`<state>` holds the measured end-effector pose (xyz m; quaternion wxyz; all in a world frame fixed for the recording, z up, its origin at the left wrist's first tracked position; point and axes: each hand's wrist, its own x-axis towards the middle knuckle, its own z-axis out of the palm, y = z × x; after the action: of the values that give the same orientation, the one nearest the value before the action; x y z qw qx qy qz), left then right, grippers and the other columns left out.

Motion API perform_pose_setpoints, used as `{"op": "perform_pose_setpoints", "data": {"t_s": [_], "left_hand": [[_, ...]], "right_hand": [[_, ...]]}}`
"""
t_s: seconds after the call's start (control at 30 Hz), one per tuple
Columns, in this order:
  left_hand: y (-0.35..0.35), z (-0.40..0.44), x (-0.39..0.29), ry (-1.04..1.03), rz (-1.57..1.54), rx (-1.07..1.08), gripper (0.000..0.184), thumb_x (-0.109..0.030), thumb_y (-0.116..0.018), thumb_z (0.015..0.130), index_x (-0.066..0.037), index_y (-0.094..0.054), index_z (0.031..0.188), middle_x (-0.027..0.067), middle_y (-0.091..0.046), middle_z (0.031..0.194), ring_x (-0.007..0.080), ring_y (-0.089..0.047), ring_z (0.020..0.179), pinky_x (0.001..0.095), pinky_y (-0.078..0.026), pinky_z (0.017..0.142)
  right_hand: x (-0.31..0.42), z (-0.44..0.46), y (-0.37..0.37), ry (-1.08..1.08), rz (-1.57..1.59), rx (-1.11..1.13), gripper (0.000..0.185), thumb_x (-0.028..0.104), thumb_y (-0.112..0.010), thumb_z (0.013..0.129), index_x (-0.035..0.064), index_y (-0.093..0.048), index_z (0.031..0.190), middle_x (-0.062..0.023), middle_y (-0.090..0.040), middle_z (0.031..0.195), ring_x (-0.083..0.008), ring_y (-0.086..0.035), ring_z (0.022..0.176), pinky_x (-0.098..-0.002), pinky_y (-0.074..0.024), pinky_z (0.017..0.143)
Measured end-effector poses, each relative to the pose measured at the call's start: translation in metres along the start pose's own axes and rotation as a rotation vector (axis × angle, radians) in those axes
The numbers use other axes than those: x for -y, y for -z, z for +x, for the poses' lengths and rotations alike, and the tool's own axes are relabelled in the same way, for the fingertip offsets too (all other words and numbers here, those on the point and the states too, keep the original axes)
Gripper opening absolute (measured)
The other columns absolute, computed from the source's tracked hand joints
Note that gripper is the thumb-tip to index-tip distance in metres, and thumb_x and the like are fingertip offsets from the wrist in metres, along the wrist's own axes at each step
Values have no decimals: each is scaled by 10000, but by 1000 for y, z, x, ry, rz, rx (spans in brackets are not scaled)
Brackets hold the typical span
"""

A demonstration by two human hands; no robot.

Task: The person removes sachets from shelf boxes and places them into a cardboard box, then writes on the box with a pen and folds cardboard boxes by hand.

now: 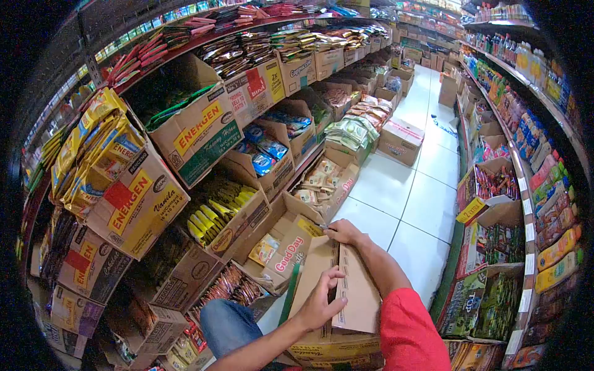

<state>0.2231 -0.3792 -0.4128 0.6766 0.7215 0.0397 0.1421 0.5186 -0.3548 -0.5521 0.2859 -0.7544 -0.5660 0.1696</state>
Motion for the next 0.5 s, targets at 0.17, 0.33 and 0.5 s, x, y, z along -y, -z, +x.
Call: {"op": "perform_pose_setpoints", "data": {"t_s": [0.17, 0.33, 0.5], "left_hand": [[2, -2, 5, 8, -61, 5, 613, -76, -652, 839, 16, -328, 1351, 189, -420, 1341, 303, -452, 1294, 417, -332, 1111], [5, -1, 9, 15, -59, 9, 630, -80, -659, 837, 17, -321, 1360, 198, -382, 1402, 312, -406, 1337, 438, -296, 1139], [-5, 18, -23, -382, 260, -59, 607, -265, -670, 887, -13, -374, 1353, 228, -262, 1546, 386, -256, 1431, 475, -200, 1171]], "right_hand": [[3, -1, 4, -79, 88, 15, 358, 350, -578, 908, 12, -680, 844, -219, -628, 702, -354, -610, 637, -447, -479, 646], [-7, -1, 1, -88, 177, -93, 389, 325, -573, 922, -26, -638, 767, -160, -594, 624, -242, -540, 560, -403, -457, 592], [-27, 30, 28, -170, 712, -574, 428, 333, -588, 943, 14, -587, 657, 30, -517, 572, -81, -470, 547, -282, -365, 501]]}}
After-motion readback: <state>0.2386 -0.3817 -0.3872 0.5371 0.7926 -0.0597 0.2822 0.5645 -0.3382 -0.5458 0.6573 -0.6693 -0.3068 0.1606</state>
